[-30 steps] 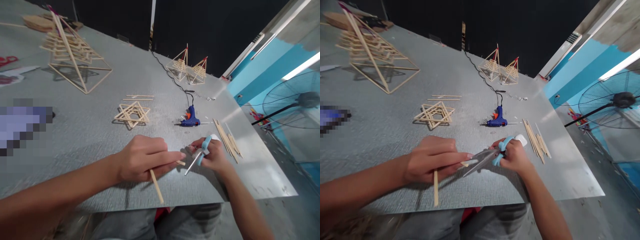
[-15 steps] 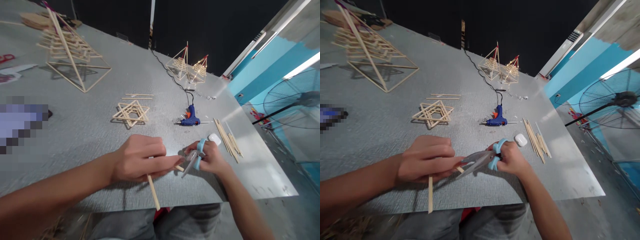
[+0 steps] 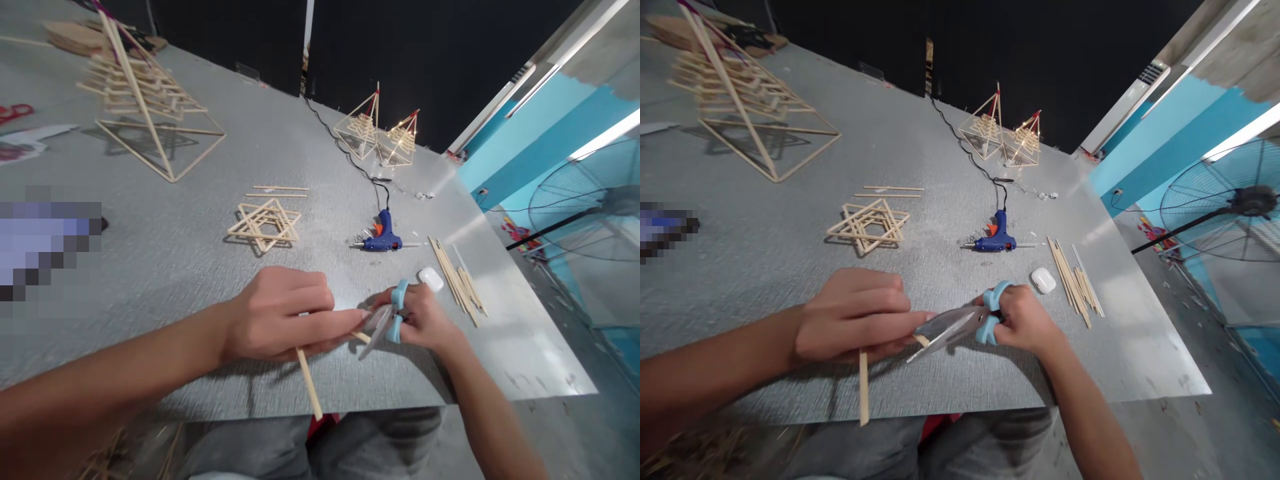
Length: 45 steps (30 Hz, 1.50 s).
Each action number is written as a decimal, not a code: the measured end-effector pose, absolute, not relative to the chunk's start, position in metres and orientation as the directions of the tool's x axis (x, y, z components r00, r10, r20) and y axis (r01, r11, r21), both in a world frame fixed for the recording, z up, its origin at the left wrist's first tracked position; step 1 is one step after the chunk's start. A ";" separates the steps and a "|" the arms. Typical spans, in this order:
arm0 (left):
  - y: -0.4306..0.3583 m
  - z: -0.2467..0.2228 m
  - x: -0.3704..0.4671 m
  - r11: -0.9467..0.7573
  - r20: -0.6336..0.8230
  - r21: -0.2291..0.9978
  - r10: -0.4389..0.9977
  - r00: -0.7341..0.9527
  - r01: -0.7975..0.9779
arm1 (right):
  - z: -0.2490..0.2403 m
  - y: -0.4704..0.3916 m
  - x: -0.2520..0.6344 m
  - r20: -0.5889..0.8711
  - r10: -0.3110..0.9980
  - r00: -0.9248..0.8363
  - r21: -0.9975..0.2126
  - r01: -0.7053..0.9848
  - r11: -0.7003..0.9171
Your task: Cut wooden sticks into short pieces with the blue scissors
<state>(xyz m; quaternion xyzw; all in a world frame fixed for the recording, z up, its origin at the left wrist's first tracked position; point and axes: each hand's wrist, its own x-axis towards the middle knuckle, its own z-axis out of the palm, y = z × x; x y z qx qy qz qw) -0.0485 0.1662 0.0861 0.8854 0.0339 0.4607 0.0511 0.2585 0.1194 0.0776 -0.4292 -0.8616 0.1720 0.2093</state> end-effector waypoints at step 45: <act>0.166 0.083 -0.048 -0.996 0.835 -0.075 -0.032 0.549 0.056 | 0.079 0.118 0.258 0.272 0.863 -0.426 -0.568 0.653 0.501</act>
